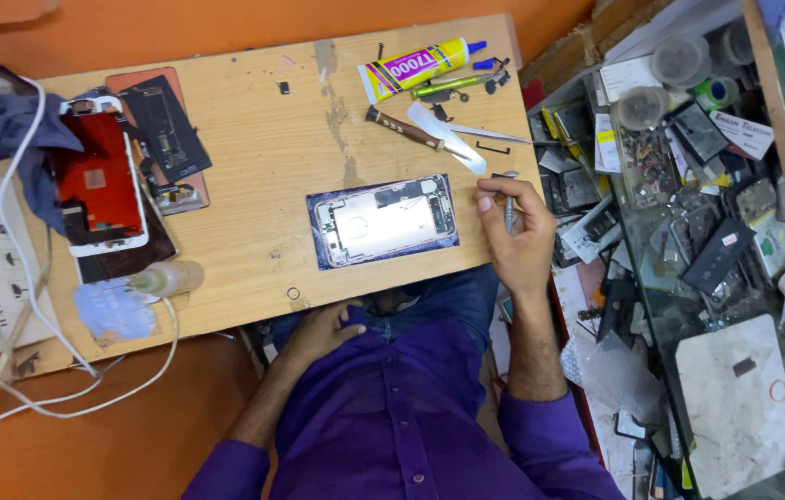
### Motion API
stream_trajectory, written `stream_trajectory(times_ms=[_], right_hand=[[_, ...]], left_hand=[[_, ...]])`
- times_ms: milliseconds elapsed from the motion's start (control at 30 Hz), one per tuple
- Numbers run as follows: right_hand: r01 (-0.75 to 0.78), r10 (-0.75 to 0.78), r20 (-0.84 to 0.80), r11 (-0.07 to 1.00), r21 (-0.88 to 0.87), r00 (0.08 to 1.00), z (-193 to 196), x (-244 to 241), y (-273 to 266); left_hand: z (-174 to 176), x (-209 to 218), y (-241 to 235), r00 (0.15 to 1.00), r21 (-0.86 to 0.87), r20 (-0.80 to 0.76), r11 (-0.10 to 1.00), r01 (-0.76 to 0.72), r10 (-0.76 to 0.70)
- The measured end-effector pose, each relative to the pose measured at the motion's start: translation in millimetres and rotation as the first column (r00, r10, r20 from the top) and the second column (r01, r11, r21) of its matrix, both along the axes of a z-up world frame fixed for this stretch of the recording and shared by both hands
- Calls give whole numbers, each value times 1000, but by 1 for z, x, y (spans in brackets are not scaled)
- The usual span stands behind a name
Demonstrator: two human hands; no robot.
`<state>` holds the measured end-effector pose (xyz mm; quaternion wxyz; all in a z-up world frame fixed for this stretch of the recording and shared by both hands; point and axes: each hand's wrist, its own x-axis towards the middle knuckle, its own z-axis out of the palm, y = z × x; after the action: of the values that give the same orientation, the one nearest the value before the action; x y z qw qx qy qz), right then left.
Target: The person uses a screwdriver and a metal prying tool to remove screws and pry open the back cover of a smartphone. They then use a small brush to clean the interior of the device.
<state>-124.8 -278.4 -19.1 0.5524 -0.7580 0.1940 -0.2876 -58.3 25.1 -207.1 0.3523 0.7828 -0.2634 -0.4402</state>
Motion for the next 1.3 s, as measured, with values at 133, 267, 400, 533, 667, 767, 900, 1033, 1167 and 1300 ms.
stream_trajectory(times_ms=[133,267,400,533,667,767,900,1033,1167,1300], right_hand=[[13,-14,-5,998,-60,1000,3,1,4],[48,-58,-43,977,-206,997,5,0,6],[29,-32,-14,989,-146,999,2,-1,7],[4,-1,15,984,-179,1000,2,2,7],[75,-75,-22,997,-3,997,1,-2,10],[74,-78,77,996,51,994,-2,-5,10],[-8,-15,158,990,139,987,-4,-8,7],[-38,10,156,983,178,988,-6,-7,4],[20,-31,75,990,140,997,-4,-7,3],[-7,-8,64,971,239,998,0,-11,1]], left_hand=[[-18,1,-5,978,-11,186,995,101,-97],[-43,10,-11,764,-280,579,950,-141,284],[-38,20,-10,683,-357,564,883,-305,464],[0,12,-7,682,-356,649,927,-120,337],[44,-10,2,815,-327,559,944,47,153],[75,-26,7,792,-409,592,902,138,147],[119,-33,10,643,-516,718,822,238,265],[159,-17,11,478,-556,791,775,301,382],[184,21,6,331,-596,796,753,278,507],[193,50,-3,274,-594,793,790,153,544]])
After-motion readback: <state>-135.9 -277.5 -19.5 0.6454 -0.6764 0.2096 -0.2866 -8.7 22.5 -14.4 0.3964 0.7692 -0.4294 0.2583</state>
